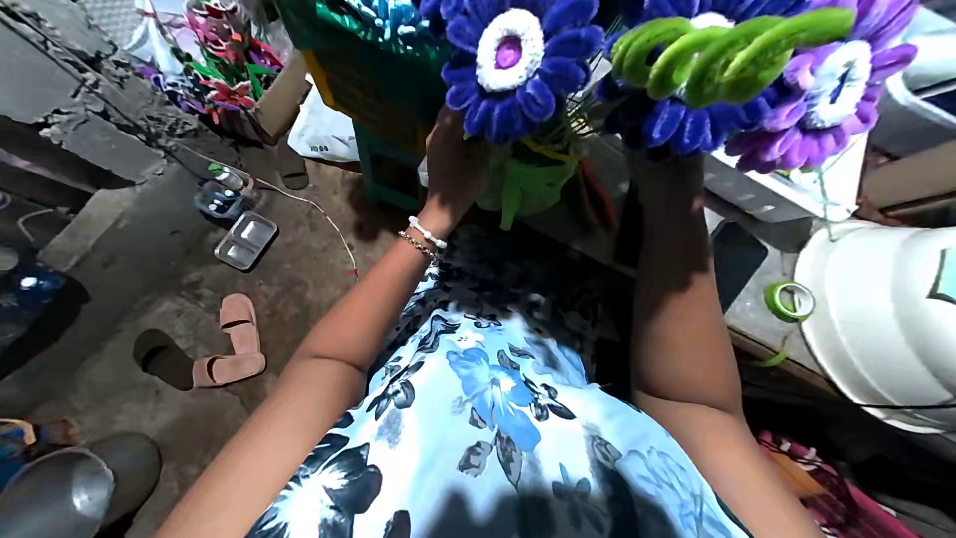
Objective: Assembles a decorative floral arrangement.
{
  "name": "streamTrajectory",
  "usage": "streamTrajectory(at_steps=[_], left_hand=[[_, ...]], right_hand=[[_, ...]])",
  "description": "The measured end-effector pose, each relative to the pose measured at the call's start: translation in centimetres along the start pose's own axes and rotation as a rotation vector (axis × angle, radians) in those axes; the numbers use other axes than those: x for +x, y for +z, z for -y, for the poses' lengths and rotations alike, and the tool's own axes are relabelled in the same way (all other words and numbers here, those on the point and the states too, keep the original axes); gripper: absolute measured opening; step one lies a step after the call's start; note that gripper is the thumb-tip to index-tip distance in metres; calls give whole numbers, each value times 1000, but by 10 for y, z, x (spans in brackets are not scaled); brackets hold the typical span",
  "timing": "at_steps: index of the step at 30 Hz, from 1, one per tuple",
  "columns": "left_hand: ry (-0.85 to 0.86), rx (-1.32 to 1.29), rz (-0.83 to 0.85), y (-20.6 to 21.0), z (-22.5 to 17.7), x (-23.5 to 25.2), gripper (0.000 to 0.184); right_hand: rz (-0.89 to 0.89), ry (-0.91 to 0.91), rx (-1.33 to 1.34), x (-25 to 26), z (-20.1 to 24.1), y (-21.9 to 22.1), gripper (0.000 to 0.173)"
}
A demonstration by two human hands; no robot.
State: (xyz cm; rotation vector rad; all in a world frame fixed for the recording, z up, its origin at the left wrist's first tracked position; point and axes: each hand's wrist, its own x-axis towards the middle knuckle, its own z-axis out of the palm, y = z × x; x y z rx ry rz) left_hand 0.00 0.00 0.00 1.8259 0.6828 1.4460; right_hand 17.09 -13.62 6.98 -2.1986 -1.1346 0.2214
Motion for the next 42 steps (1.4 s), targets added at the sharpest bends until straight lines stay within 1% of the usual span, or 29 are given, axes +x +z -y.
streamTrajectory(at_steps=[1,2,3,4,6,9,12,15,17,20,23,25,26,29,30,32,34,37,39,42], left_hand=[[46,-16,-10,0,2,2,26],[83,-31,-16,-1,3,3,23],[117,-41,-24,-2,4,5,20],[142,-51,-30,-3,4,6,19],[157,-91,-36,-6,2,7,17],[201,-61,-47,-13,-3,10,19],[335,60,-69,-24,-6,15,17],[455,132,-144,-33,-1,24,14],[446,105,-152,-35,0,28,12],[388,114,-157,-32,-1,31,15],[360,174,-147,-30,-4,31,16],[372,160,-112,-34,-5,28,14],[384,127,-77,-37,-6,26,12],[386,26,52,-48,-5,19,9],[394,14,75,-50,-5,17,9],[393,-6,84,-52,-6,16,9],[336,-48,73,-50,-6,15,11],[230,-77,7,-41,-6,19,19],[173,-53,-48,-30,-7,23,24],[157,-176,-123,-10,-4,29,27]], right_hand=[[-82,-63,0,6,5,1,40],[-149,-111,-7,15,-1,6,43],[-179,-133,-14,20,-7,9,45],[-175,-119,-17,19,-7,9,44],[-140,-83,-3,5,8,3,43],[-138,-109,25,-1,14,0,42],[-138,-117,-35,5,6,-2,45],[-172,-213,-74,10,1,-3,40],[-172,-224,-56,10,2,-5,38],[-176,-157,2,15,0,-5,40],[-179,-154,70,19,-9,-6,40],[-174,-140,90,18,-20,-9,44],[-181,-165,84,17,-27,-12,44],[-251,-358,75,7,-40,-22,34],[-249,-369,44,1,-38,-26,31],[-224,-318,-21,-9,-30,-31,30],[-220,-282,-33,-13,-26,-31,29],[-214,-302,14,-14,-26,-28,30],[-271,-324,72,-5,-29,-21,35],[-328,-289,159,6,-29,-10,45]])
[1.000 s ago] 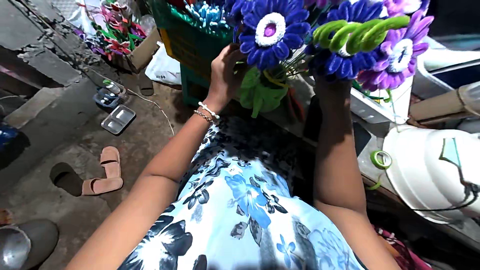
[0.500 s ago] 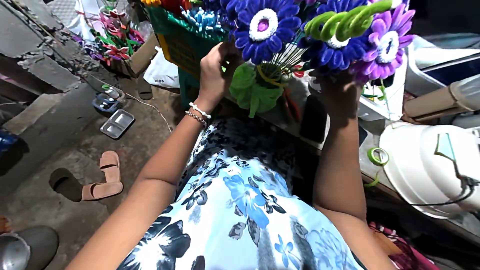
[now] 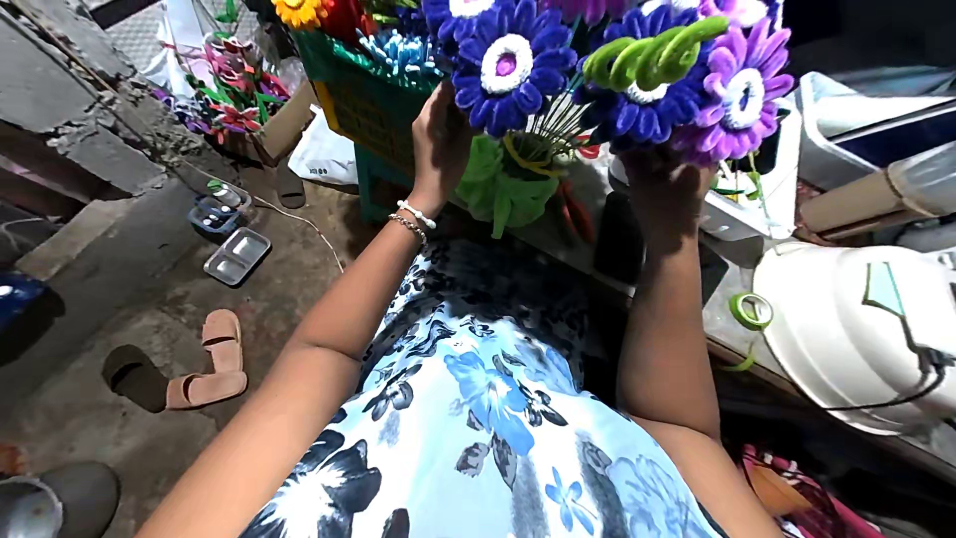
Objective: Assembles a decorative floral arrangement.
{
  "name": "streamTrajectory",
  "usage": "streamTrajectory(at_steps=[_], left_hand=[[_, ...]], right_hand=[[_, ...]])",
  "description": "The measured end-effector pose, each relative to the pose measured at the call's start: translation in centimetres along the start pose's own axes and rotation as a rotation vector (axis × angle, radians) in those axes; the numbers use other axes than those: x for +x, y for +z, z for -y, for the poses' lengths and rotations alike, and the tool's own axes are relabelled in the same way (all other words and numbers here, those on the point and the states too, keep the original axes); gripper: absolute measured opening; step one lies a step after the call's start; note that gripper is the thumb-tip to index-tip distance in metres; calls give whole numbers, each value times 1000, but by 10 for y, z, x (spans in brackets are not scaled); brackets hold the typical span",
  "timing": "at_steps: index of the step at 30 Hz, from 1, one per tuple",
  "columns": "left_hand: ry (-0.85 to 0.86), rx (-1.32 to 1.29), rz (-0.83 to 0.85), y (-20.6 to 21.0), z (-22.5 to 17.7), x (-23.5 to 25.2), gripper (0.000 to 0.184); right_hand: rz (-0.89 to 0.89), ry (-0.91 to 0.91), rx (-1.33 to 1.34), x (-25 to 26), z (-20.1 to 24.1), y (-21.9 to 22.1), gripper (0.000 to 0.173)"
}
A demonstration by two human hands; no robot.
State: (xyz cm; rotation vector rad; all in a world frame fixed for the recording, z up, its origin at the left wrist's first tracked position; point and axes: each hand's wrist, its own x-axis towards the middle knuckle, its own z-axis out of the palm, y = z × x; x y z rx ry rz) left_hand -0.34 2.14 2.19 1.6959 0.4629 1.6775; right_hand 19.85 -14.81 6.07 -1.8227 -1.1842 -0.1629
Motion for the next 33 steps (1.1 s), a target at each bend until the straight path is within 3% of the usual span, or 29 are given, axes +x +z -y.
streamTrajectory(at_steps=[2,6,11,15,19,26,30,33], left_hand=[[-42,35,-11,10,-3,1,26],[-47,159,-35,23,-8,4,26],[-128,-38,-50,27,-6,4,20],[-226,-36,16,20,-13,1,29],[-185,-90,82,14,-20,-7,41],[-148,-155,140,10,-5,-13,17],[-126,-146,186,4,16,-14,28],[-141,-34,175,3,16,-14,30]], right_hand=[[14,37,-27,-1,5,2,48],[-34,-62,-116,0,17,7,43],[-21,-37,-151,-1,33,10,43],[-90,-75,-112,1,27,18,42],[-51,-23,-91,-1,37,15,38],[-128,-58,-74,2,26,21,32],[-165,-61,16,4,19,28,29],[-147,-69,-73,5,21,29,27]])
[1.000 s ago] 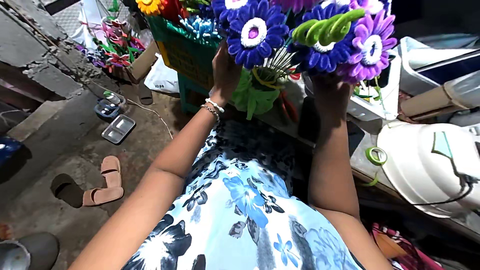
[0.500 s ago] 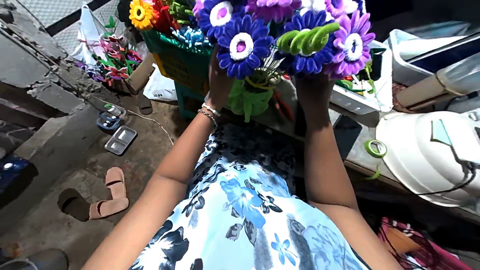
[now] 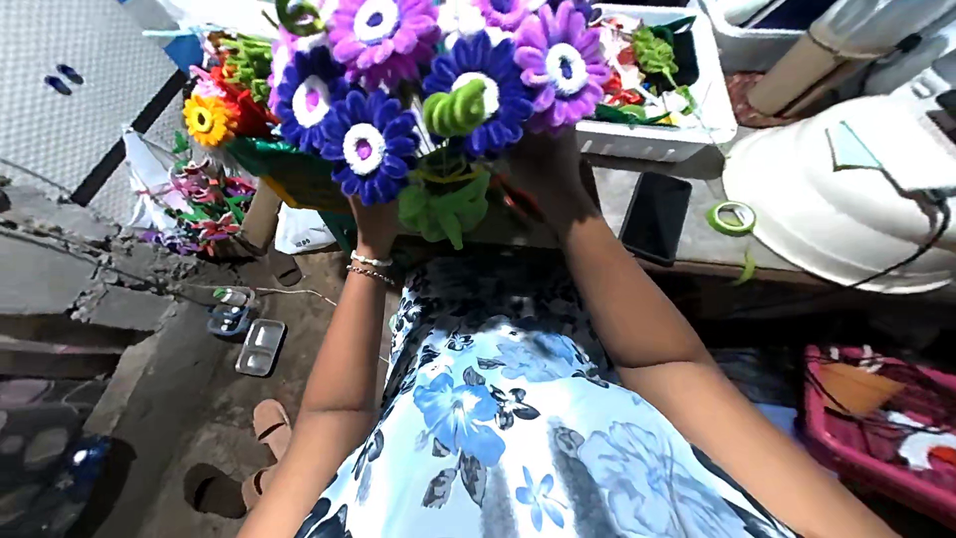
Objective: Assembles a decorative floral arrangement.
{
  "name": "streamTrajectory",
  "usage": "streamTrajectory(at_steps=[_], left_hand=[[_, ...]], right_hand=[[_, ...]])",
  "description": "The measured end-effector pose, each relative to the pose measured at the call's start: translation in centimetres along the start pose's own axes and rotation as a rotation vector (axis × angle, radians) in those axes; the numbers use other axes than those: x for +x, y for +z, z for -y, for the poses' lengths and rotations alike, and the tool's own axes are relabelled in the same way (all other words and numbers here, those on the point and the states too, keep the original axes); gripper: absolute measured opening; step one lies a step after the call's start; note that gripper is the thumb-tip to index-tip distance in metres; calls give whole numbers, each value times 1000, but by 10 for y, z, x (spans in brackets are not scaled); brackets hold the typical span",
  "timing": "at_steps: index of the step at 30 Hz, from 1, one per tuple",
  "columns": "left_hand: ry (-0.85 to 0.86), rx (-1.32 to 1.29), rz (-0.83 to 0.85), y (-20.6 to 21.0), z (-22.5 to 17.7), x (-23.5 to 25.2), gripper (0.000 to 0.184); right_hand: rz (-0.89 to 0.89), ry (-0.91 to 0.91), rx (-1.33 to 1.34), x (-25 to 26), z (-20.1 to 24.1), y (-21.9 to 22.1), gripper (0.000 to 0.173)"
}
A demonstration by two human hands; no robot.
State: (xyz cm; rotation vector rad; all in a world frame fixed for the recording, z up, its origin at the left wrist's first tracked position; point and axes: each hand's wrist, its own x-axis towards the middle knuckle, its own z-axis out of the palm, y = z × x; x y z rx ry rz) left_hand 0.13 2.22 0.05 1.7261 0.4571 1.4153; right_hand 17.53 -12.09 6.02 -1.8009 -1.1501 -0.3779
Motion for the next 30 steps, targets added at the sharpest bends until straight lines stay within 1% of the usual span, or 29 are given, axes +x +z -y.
streamTrajectory(at_steps=[2,4,5,7,8,10,12,15,20,23,27,30], left_hand=[[-17,75,-3,0,-1,0,29],[-22,105,26,-2,-1,-1,31],[-12,96,39,-2,0,-1,30],[34,52,64,-3,1,3,31],[47,18,79,-2,0,6,32],[48,-16,107,-1,-4,10,32],[50,-37,117,-1,-4,12,25],[64,-35,139,-2,-1,14,28],[123,-32,135,-1,-1,15,23],[137,-21,113,-2,0,15,27],[149,24,104,-5,4,17,27],[130,90,102,-8,0,17,29]], right_hand=[[-22,-57,-65,1,-2,2,25],[-60,-62,-28,3,-4,4,25],[-74,-48,9,4,-5,5,25],[-21,30,78,5,-3,2,27],[-16,41,88,5,-3,1,27],[-10,39,90,5,-3,0,26],[-16,15,71,4,-3,-1,26],[-15,5,67,3,-4,-1,26],[-28,-17,79,5,-7,1,26],[-11,-4,63,5,-5,0,25],[-20,-2,56,6,-6,1,25],[-1,18,75,6,-4,-4,25]])
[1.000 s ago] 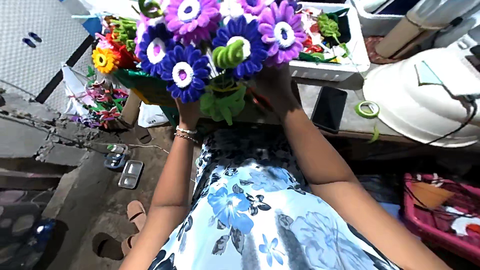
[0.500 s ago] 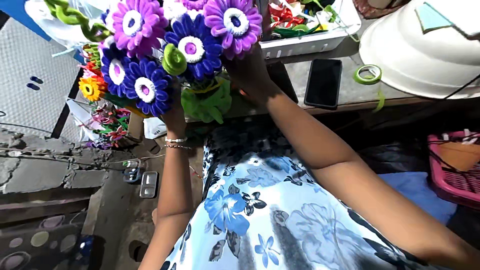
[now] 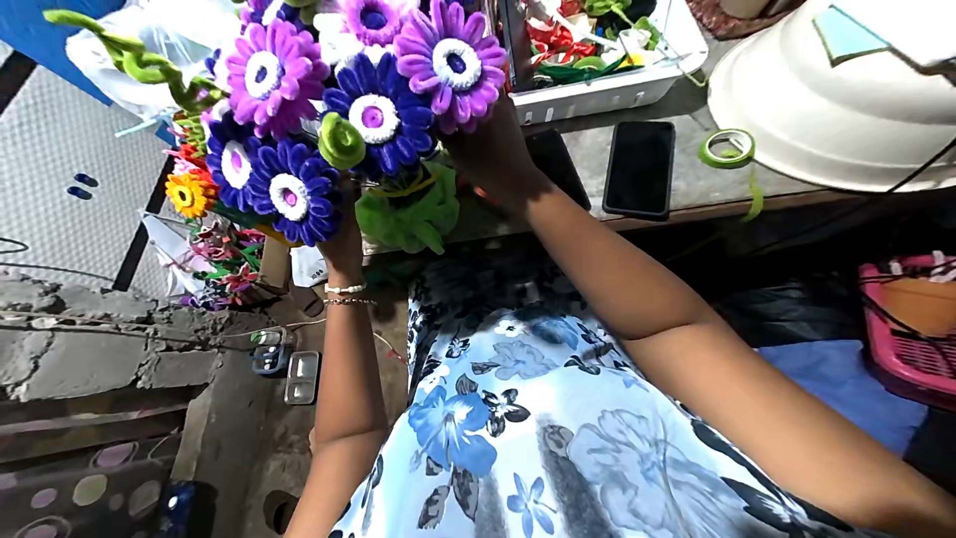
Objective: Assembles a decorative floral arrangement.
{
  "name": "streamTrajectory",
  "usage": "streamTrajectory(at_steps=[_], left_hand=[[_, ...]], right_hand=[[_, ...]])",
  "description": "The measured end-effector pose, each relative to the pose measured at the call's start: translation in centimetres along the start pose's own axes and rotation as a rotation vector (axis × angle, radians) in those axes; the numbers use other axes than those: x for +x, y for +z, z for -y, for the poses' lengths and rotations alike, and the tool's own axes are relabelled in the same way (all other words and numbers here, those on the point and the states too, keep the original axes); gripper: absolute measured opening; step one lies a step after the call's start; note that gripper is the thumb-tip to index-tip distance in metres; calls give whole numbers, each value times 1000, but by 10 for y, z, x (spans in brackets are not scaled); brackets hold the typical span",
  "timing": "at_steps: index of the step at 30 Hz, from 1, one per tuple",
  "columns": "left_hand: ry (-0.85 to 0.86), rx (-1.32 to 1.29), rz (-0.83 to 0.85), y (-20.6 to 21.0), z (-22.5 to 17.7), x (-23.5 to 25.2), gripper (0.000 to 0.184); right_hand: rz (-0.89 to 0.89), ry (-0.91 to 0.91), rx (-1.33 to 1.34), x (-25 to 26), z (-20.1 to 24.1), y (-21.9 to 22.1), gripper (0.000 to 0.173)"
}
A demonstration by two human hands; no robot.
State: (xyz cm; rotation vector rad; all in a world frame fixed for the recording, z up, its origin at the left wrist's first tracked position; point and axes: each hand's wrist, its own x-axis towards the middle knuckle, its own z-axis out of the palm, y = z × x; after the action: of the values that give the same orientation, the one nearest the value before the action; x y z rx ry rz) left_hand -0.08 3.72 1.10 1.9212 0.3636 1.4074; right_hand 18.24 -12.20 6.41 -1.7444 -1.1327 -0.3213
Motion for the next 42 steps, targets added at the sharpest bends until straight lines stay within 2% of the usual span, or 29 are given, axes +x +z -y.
streamTrajectory(at_steps=[3,8,14,18,22,35,38,40,42], left_hand=[[-20,86,-1,-4,-1,0,34],[49,114,50,-8,5,3,33],[-47,253,60,-8,1,-1,40],[-19,155,70,-8,5,-1,40],[-4,26,86,-9,11,0,32],[-9,29,57,-4,9,-3,31],[-132,150,18,2,-16,-33,41],[-216,151,29,11,-25,-55,57],[-221,149,78,24,-32,-67,78]], right_hand=[[-16,-7,1,1,-1,-1,23],[-21,-8,5,0,-1,-1,22],[-37,-4,45,-1,0,-2,21],[-38,-4,47,-2,0,-3,21],[-4,11,13,0,1,-4,21],[67,50,-32,3,-4,-10,26],[79,37,-35,3,-4,-12,28],[70,14,-29,3,-5,-11,28],[66,-1,-25,2,-7,-10,30]])
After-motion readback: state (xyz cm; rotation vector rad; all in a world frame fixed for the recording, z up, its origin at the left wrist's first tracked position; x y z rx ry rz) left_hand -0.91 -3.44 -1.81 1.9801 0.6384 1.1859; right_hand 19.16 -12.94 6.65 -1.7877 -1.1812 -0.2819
